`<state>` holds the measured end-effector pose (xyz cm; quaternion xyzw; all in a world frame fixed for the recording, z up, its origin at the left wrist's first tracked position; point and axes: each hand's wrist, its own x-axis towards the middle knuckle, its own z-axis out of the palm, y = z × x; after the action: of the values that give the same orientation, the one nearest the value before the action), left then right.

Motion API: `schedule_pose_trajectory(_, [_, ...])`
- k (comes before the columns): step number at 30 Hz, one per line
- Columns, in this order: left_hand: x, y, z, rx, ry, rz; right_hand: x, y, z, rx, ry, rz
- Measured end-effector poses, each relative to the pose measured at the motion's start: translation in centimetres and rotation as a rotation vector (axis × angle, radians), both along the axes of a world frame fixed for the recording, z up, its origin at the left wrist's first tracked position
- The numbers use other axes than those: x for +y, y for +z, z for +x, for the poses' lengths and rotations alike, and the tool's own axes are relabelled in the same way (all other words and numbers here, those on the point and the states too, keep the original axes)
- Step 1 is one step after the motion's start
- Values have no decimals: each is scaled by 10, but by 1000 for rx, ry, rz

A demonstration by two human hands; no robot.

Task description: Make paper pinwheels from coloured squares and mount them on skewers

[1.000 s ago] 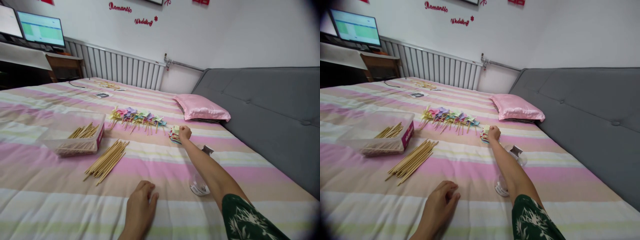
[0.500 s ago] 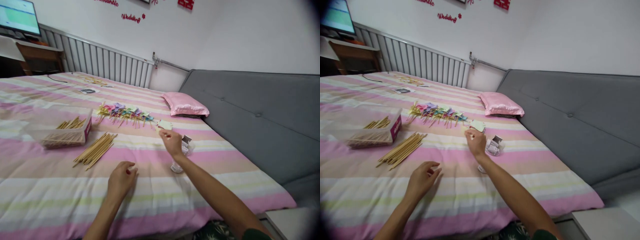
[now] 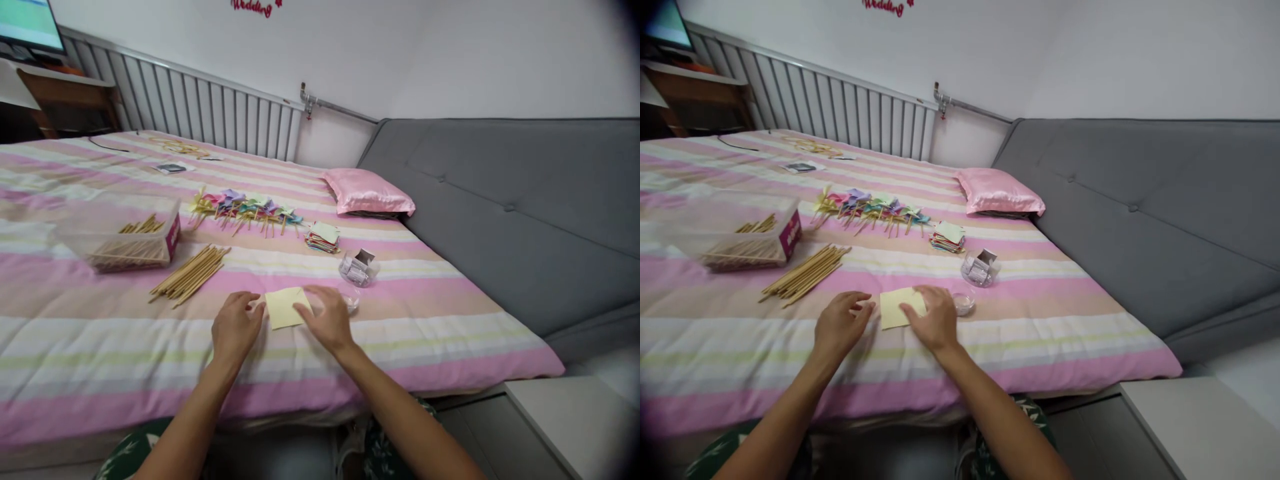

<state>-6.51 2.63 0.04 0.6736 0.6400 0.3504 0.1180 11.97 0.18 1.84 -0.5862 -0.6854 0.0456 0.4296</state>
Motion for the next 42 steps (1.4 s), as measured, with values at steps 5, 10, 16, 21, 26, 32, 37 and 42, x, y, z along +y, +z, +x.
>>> schedule_pose_trajectory(5, [2,-13,16,201,-59,227,13,-17,69,-61,-333,-53])
schedule_pose_trajectory(10, [2,-21,37,364,-225,247,16,-50,89,48,-273,-145])
schedule_pose_trajectory(16, [1,-34,50,537,-427,106,17,-46,93,99,-261,-221])
schedule_pose_trajectory(21, [-2,-34,49,570,-471,28,15,-38,128,114,-509,-210])
schedule_pose_trajectory(26, [-2,-33,48,535,-489,13,17,-49,158,104,-683,-212])
schedule_pose_trajectory(32, [-10,-34,42,523,-512,0,18,-47,159,68,-715,-142])
schedule_pose_trajectory(37, [-14,-32,40,549,-501,-15,6,-28,116,-1,-548,228])
schedule_pose_trajectory(42, [-9,-30,39,475,-440,52,0,-25,53,-116,-43,69])
